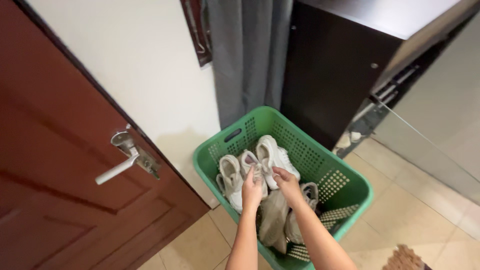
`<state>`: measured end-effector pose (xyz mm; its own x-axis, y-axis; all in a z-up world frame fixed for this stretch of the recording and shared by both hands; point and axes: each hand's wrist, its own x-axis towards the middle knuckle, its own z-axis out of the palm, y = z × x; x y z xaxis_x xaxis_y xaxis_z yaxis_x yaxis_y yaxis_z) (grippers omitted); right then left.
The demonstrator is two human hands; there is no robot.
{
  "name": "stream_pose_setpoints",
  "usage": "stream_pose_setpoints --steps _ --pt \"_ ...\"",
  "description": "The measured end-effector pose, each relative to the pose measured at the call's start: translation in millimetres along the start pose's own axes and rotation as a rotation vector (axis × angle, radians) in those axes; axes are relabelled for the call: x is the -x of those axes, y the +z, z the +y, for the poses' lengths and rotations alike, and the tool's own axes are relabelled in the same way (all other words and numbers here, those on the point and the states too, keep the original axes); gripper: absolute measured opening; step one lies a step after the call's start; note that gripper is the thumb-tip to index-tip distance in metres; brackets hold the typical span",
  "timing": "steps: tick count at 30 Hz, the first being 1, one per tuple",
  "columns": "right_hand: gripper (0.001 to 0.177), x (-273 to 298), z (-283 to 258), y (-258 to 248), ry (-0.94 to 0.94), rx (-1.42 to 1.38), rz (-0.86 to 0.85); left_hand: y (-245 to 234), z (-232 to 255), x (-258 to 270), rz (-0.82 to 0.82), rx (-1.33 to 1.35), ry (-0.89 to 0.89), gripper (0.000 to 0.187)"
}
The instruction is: The person removes shoes from a multi-tier shoe rack and places them into a green laundry basket. The person handles white sneakers, black boots, and black slip-on shoes one at a time, transferring them from the rack to the basket.
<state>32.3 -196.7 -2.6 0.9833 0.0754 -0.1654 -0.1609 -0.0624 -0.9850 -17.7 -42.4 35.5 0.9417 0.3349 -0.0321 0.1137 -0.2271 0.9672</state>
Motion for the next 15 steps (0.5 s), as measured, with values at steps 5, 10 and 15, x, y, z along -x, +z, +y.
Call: stream_pose_setpoints --steps 5,10,15 --pt "0.034 44.2 -15.2 -37.5 -0.024 -0.017 0.097 24.5 13.7 23.6 -0.09 0.085 0.23 0.049" --pt "0.031 104.0 -22.0 -69.8 -0.077 -0.163 0.176 44.5 19.5 69.3 -0.224 0.179 0.197 0.048" --pt "0.028 164.5 -9.8 -108.8 -0.139 -0.305 0.275 76.6 20.5 121.2 -0.305 0.217 0.278 0.045"
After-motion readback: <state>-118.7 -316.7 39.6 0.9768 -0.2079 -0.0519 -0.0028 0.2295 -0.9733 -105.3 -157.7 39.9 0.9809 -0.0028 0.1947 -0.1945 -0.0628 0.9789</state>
